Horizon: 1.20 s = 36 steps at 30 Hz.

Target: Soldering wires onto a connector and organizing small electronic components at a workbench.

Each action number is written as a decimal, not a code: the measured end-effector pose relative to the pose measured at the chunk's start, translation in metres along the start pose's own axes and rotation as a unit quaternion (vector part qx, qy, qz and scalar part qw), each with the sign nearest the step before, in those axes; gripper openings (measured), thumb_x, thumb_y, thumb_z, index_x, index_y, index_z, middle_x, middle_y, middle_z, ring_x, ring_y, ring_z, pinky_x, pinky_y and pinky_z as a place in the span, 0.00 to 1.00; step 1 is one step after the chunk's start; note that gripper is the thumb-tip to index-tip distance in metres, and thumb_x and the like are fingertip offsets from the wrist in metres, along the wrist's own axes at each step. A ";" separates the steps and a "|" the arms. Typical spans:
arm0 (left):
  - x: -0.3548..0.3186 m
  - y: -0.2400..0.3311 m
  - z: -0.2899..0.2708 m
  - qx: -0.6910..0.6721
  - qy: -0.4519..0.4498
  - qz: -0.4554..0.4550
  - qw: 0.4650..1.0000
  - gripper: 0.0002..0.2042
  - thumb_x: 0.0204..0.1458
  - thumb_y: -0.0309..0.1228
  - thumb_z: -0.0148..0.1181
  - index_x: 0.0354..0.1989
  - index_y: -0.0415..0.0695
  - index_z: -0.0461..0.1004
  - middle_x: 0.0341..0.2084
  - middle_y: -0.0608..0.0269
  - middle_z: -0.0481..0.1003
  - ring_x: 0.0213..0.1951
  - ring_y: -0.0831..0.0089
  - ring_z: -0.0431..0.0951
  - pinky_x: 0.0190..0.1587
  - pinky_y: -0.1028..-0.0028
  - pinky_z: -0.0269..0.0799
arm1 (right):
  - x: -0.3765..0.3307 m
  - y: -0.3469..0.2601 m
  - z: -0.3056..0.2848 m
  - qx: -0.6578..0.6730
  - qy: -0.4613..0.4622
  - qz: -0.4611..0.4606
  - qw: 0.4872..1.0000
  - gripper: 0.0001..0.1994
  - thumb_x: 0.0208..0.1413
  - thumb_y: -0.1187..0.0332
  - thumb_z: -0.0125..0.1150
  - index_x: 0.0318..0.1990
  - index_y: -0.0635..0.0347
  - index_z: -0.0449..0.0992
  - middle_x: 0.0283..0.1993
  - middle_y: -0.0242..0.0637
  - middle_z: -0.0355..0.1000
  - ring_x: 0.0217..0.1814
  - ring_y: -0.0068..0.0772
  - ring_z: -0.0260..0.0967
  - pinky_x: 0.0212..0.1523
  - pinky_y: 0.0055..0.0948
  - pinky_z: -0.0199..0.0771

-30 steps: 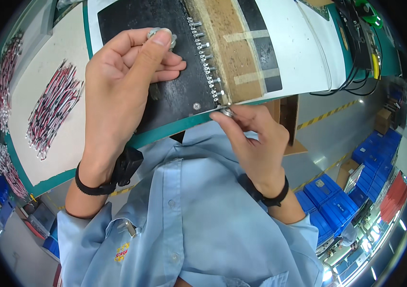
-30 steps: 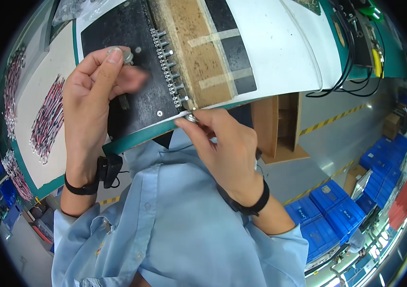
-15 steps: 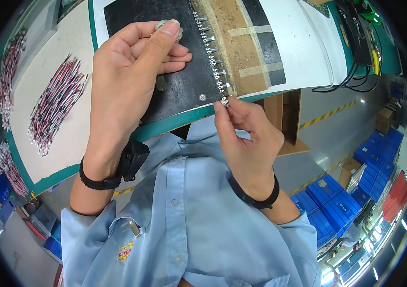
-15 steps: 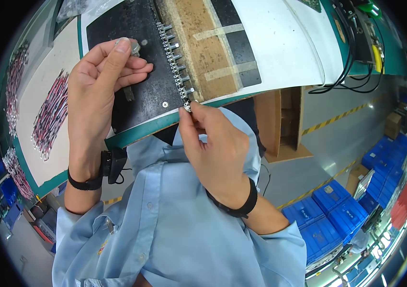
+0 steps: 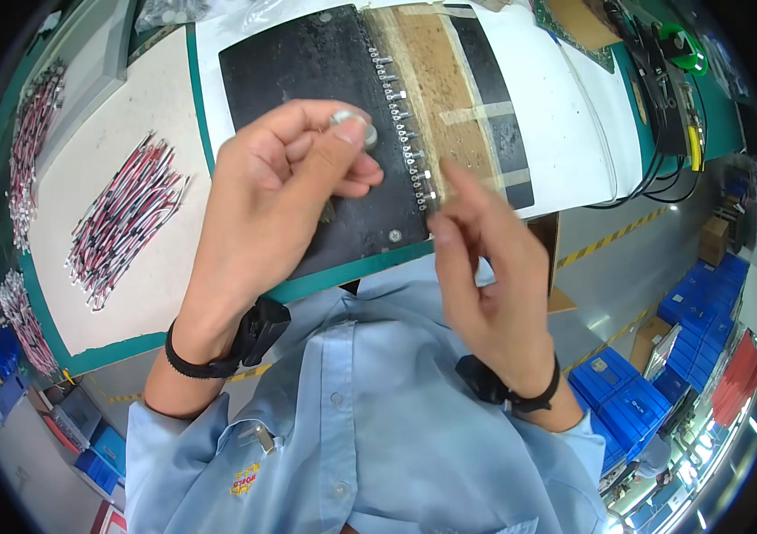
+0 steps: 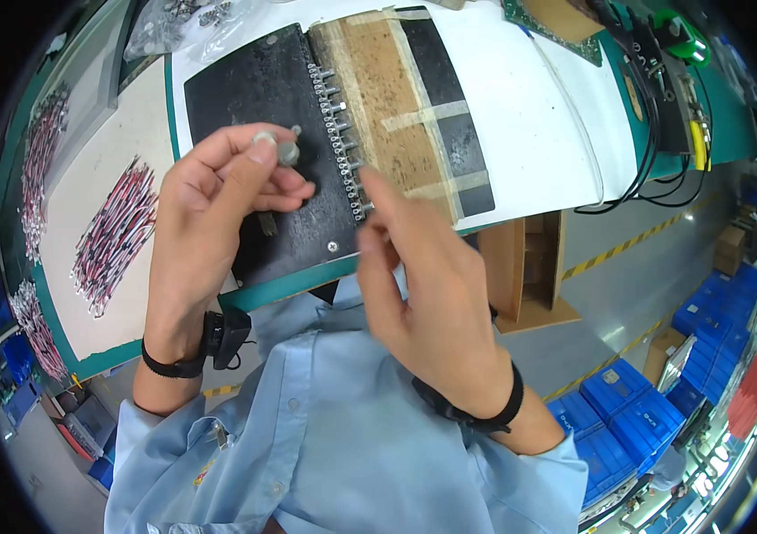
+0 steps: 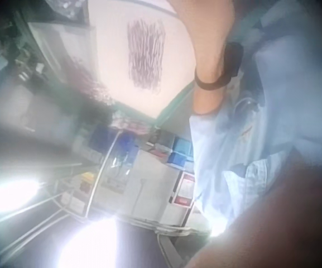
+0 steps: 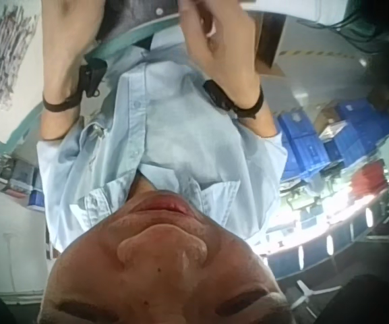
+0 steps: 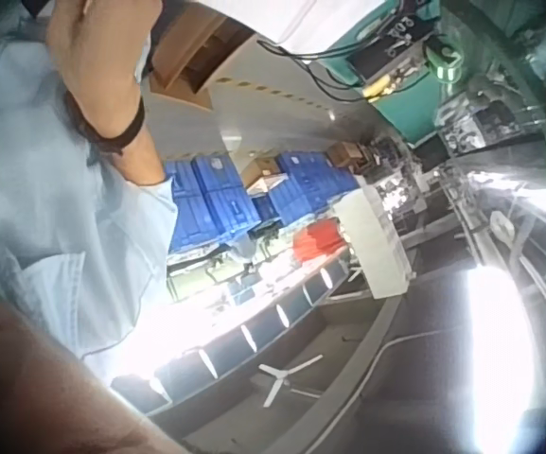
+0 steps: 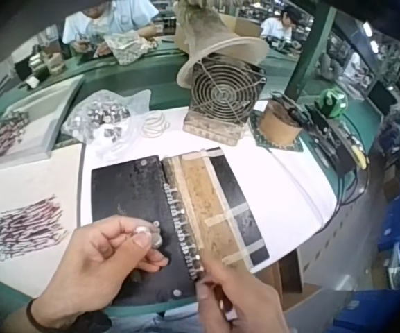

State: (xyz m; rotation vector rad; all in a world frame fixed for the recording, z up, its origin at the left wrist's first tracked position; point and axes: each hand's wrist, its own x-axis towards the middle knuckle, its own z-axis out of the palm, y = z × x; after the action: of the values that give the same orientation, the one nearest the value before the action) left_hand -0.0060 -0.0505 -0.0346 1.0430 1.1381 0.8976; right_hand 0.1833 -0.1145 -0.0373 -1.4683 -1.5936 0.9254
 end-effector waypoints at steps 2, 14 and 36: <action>-0.003 0.003 -0.001 0.010 -0.038 0.009 0.999 0.12 0.67 0.31 0.56 0.49 0.33 0.75 0.35 0.61 0.80 0.38 0.80 0.80 0.43 0.80 0.76 | 0.019 -0.003 0.001 0.027 -0.017 -0.044 0.999 0.22 0.54 0.80 0.67 0.58 0.64 0.76 0.34 0.39 0.74 0.29 0.30 0.71 0.29 0.26 0.72; -0.015 0.007 0.003 0.020 -0.083 0.029 0.996 0.15 0.69 0.33 0.51 0.52 0.31 0.74 0.40 0.55 0.81 0.43 0.73 0.82 0.49 0.73 0.79 | 0.049 -0.001 -0.010 0.040 -0.110 -0.067 0.991 0.13 0.55 0.78 0.69 0.47 0.65 0.75 0.34 0.31 0.75 0.34 0.15 0.72 0.33 0.16 0.73; -0.004 -0.010 -0.005 0.048 -0.022 0.050 0.997 0.19 0.67 0.39 0.52 0.51 0.32 0.75 0.39 0.51 0.82 0.45 0.68 0.83 0.53 0.73 0.78 | -0.038 0.043 0.030 -0.061 0.137 -0.106 0.983 0.12 0.50 0.80 0.73 0.41 0.68 0.78 0.30 0.40 0.76 0.24 0.27 0.72 0.24 0.24 0.71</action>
State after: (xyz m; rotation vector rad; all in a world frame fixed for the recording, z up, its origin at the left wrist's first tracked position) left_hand -0.0109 -0.0562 -0.0438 1.2028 1.1084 0.9004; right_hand 0.1774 -0.1499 -0.0912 -1.4061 -1.5832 0.4882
